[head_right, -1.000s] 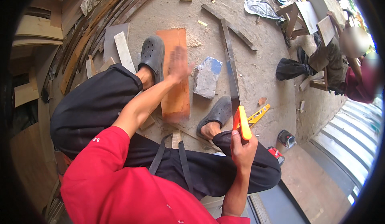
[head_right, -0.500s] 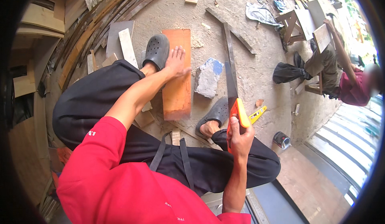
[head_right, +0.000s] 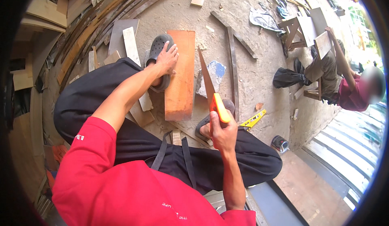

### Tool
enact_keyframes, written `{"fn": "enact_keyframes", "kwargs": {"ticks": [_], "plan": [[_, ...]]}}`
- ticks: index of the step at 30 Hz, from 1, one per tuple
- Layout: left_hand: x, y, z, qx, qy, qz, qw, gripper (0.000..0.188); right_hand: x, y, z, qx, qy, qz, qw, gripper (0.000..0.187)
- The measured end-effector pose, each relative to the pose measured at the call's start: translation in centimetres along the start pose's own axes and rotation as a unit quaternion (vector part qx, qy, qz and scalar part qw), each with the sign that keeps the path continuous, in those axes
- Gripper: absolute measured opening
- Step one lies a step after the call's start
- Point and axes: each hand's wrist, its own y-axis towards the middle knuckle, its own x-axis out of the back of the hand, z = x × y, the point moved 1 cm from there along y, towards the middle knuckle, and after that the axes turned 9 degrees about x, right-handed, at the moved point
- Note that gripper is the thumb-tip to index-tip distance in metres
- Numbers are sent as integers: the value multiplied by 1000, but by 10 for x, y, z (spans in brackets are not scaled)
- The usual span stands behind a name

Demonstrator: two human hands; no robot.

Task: The person sits on the floor and uses a hand saw to cut a rectangular piece of wood. They hold the wood steady with their left hand and foot while sawing with their right hand. The cut is completed, and the two resulting pieces are separated.

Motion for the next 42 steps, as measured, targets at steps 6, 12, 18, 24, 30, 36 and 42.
{"fn": "enact_keyframes", "kwargs": {"ticks": [6,12,18,24,30,36,42], "plan": [[-12,9,-10,13,27,28,999,105,-42,7,4,-9,44,11,999,21],[-1,-1,-7,15,17,20,1000,101,-51,2,-15,-28,13,11,999,25],[-8,-2,-20,22,16,3,1000,80,-49,3,-39,42,-30,-20,998,18],[-97,-23,-60,43,-17,-72,996,63,-56,14,-39,48,14,-40,998,30],[-70,-97,-104,1,-183,-16,983,89,-43,23,-42,44,11,-92,995,33],[-39,-124,-93,78,-228,133,961,84,-39,15,-27,77,99,-105,987,25],[-24,-109,-77,189,-369,198,888,84,-23,3,-14,61,131,-105,984,24]]}}
